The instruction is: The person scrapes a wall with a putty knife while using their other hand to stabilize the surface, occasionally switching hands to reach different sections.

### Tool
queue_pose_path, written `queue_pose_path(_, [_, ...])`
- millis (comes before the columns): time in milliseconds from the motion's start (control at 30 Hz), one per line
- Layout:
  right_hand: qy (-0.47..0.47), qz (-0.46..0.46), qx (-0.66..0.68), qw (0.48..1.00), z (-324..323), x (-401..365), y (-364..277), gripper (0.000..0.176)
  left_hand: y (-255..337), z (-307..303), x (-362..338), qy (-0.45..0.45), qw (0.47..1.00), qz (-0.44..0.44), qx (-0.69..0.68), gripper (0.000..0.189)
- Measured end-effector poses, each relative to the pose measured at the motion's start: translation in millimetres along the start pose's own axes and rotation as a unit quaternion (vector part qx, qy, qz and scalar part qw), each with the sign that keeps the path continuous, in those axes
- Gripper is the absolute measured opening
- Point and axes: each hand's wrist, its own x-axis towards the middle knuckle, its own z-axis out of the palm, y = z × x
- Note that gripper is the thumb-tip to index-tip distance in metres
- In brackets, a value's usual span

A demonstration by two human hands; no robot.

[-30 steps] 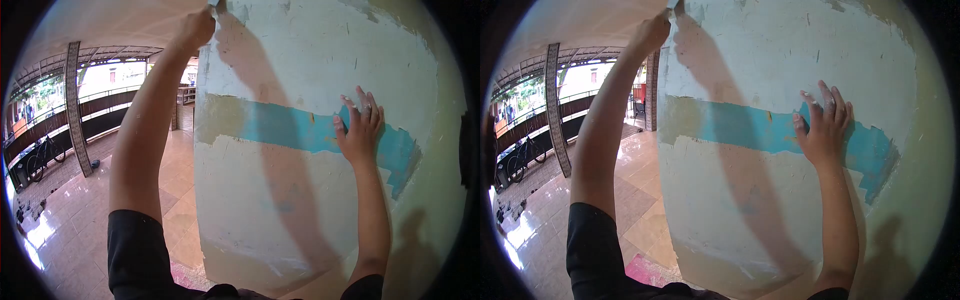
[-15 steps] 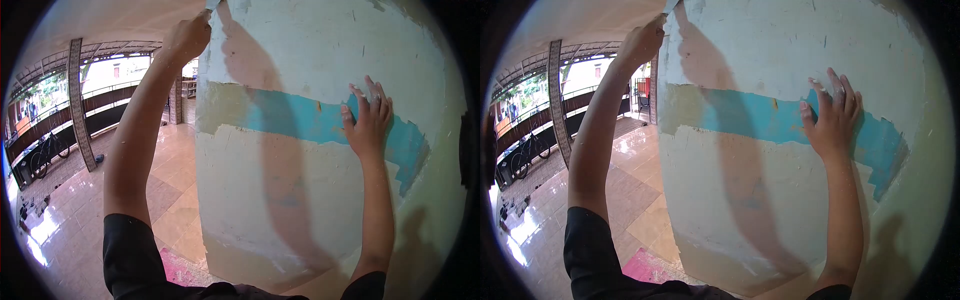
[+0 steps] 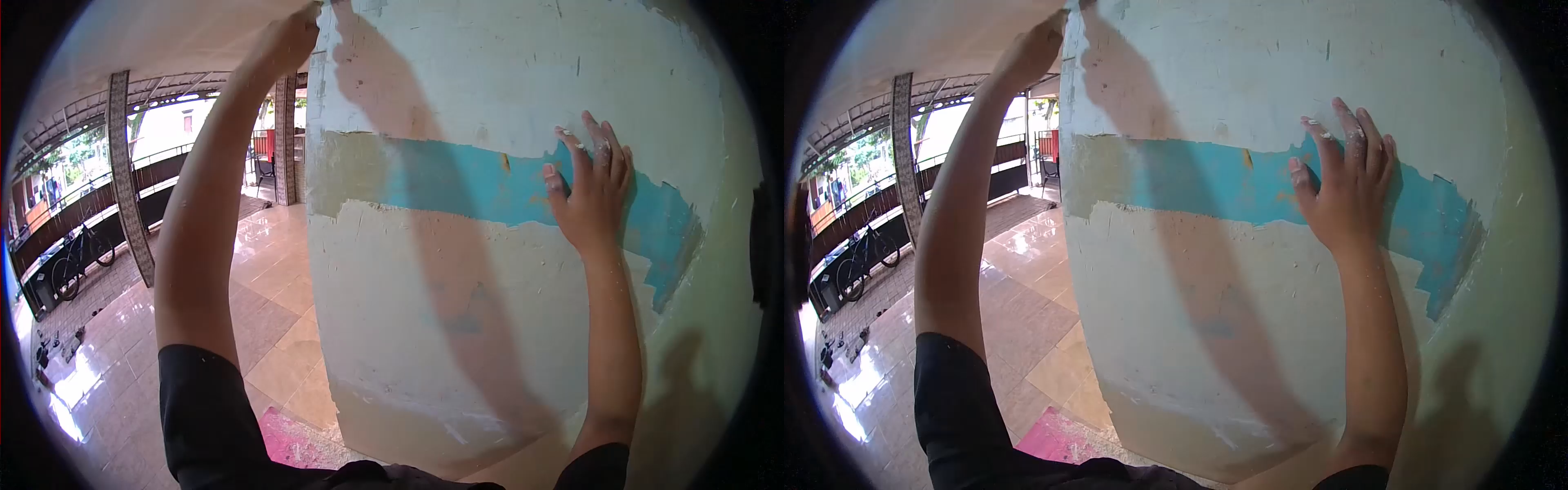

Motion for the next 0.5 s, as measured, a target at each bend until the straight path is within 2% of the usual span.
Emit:
queue_pose_path(200, [0.007,-0.003,0.003,1.0,2,-1,-1,0.046,42,-12,-36,-0.059,0.995,-0.062,0.045,0.046])
queue_pose_path(300, [0.002,-0.002,0.001,1.0,1,-1,-1,0.047,38,-2,-25,0.0,1.0,-0.015,0.019,0.045])
queue_pose_path(400, [0.007,-0.005,0.001,1.0,2,-1,-1,0.047,28,2,5,-0.024,0.998,-0.028,0.048,0.044])
queue_pose_path(500, [0.004,-0.004,0.003,1.0,1,-1,-2,0.047,43,-8,34,-0.027,0.996,-0.043,0.077,0.038])
